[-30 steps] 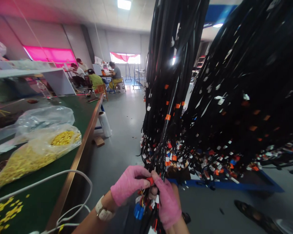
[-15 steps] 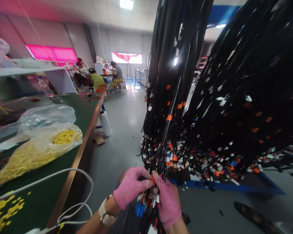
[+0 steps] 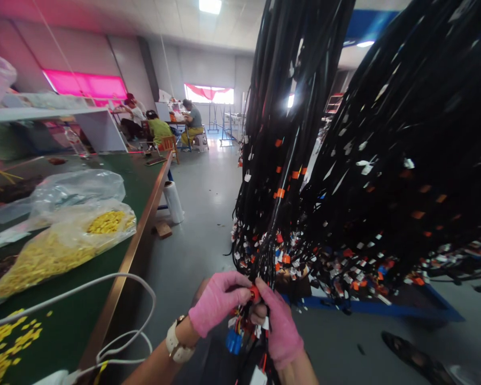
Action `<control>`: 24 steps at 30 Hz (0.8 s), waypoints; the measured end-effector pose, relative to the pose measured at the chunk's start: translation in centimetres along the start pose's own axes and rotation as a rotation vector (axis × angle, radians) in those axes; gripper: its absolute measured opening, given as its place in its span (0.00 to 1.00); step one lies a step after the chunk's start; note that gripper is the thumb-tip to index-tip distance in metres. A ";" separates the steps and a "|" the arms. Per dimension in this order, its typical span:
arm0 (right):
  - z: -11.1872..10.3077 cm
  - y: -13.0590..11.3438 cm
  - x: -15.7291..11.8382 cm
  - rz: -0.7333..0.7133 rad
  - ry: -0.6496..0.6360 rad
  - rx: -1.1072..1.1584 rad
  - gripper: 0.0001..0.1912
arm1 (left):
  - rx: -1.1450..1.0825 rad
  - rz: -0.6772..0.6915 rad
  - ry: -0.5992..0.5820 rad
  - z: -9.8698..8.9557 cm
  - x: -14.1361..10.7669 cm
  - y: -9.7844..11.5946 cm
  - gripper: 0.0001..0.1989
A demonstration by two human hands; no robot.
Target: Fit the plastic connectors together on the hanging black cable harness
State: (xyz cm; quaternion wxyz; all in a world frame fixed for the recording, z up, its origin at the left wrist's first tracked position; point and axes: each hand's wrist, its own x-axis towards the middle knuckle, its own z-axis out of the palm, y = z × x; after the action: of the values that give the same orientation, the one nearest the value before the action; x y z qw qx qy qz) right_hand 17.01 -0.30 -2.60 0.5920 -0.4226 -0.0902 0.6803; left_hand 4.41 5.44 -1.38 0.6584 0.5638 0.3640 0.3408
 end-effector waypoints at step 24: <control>-2.9 -3.6 -0.1 -0.014 -0.135 -0.334 0.10 | -0.173 -0.200 -0.211 -3.9 1.5 -1.4 0.15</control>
State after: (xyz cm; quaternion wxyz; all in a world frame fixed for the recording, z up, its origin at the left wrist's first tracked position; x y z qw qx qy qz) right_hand 21.63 -0.51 -2.15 0.5109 -0.4677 -0.2447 0.6785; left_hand 1.82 8.46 -3.32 0.7699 0.4984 0.3165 0.2424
